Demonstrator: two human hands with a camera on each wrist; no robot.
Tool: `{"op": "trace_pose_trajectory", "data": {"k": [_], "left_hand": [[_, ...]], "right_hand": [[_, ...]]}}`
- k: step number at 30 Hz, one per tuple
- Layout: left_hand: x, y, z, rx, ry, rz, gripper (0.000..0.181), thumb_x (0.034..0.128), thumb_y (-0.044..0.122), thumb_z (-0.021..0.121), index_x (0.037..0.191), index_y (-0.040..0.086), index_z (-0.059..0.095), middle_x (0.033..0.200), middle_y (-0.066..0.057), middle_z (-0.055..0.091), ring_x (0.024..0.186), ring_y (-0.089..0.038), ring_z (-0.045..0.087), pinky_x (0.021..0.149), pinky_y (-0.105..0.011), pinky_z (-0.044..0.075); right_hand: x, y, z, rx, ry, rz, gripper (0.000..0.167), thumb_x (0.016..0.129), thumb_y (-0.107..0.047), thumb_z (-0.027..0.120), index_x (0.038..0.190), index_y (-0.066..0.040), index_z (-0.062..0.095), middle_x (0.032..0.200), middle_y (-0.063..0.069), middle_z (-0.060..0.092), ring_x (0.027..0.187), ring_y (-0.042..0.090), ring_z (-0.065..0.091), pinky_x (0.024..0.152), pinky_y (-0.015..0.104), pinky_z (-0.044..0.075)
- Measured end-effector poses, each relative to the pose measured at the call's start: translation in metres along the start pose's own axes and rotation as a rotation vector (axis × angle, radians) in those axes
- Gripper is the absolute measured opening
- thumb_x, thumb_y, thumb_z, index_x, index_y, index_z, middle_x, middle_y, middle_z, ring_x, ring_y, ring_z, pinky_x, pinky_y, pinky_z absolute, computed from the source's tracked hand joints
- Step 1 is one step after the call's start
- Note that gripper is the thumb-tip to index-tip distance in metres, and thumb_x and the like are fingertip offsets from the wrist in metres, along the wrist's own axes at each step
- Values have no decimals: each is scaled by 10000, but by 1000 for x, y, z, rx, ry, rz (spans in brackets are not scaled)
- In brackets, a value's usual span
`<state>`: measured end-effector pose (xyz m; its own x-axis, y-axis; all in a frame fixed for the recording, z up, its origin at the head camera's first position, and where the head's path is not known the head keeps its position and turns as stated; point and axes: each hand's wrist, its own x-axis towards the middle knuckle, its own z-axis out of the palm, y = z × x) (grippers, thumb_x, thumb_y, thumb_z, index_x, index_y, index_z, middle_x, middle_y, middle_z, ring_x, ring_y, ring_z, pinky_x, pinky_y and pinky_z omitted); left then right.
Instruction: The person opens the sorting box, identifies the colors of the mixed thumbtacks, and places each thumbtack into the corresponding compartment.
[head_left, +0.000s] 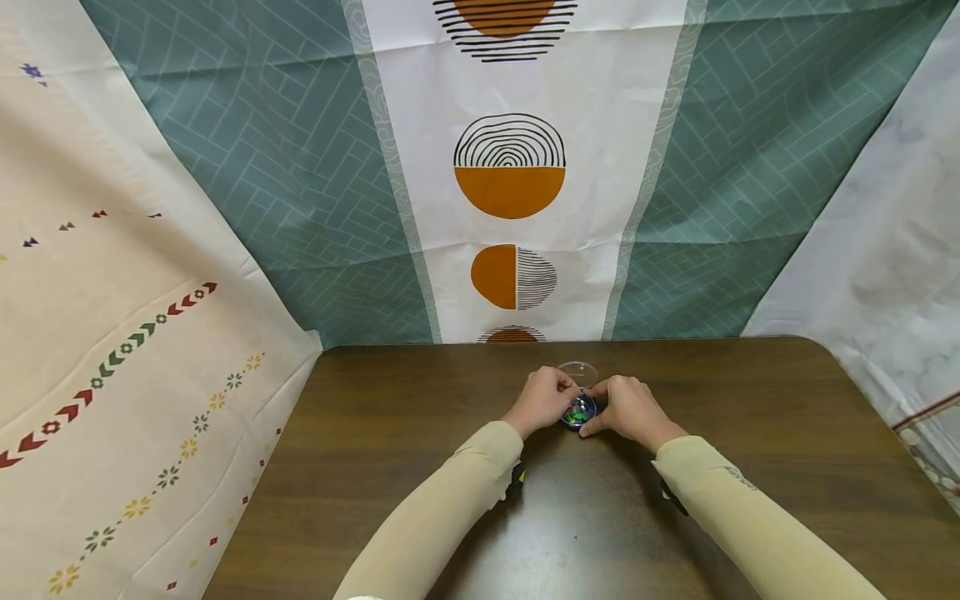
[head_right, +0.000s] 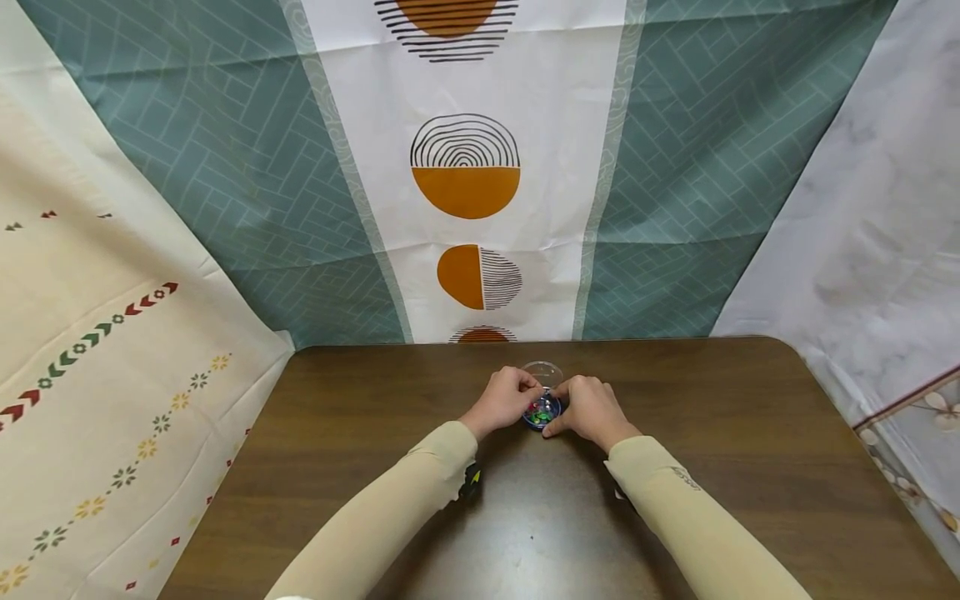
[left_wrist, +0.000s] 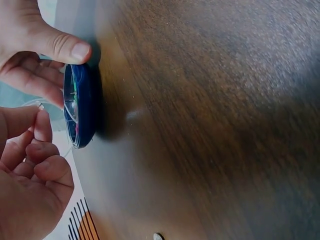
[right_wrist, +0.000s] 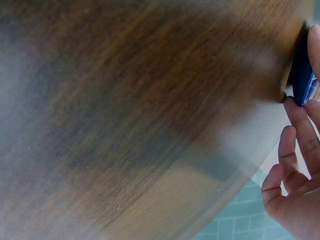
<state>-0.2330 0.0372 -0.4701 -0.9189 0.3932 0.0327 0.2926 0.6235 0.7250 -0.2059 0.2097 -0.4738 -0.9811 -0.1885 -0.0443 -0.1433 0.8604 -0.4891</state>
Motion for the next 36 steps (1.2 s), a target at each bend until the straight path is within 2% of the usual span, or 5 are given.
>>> {"op": "trace_pose_trajectory", "data": {"k": [4, 13, 29, 33, 36], "left_hand": [[-2, 1, 0, -11, -5, -6, 179, 886, 225, 624, 853, 103, 751, 770, 91, 667, 711, -15, 560, 630, -171, 463], [-4, 2, 0, -31, -5, -8, 183, 888, 238, 635, 851, 101, 750, 713, 92, 633, 635, -25, 536, 552, -167, 438], [-4, 3, -1, -15, -4, -12, 183, 886, 253, 640, 850, 114, 754, 739, 96, 649, 690, -27, 552, 605, -176, 456], [-3, 3, -5, -18, -1, -5, 180, 888, 244, 637, 845, 109, 748, 734, 74, 669, 664, -24, 563, 594, -177, 462], [-1, 2, -11, -12, 13, -8, 158, 891, 246, 631, 849, 143, 744, 760, 86, 678, 703, -23, 579, 635, -187, 476]], "right_hand": [[0, 0, 1, -9, 1, -1, 692, 487, -494, 877, 1075, -166, 717, 1055, -8, 711, 967, 205, 635, 816, 423, 494], [-1, -2, 3, -3, -3, 5, 682, 488, -491, 878, 1063, -161, 721, 1041, -7, 713, 951, 192, 635, 812, 414, 499], [-3, -2, 3, -16, 18, -18, 700, 485, -478, 883, 1083, -156, 714, 1037, -9, 715, 959, 213, 637, 816, 436, 490], [-3, -2, 2, -9, 20, -20, 697, 488, -472, 884, 1085, -154, 713, 1034, -9, 715, 944, 203, 636, 804, 423, 493], [-2, -2, 1, -1, 12, -3, 700, 490, -479, 880, 1085, -150, 713, 1059, 11, 710, 975, 219, 632, 823, 432, 493]]}}
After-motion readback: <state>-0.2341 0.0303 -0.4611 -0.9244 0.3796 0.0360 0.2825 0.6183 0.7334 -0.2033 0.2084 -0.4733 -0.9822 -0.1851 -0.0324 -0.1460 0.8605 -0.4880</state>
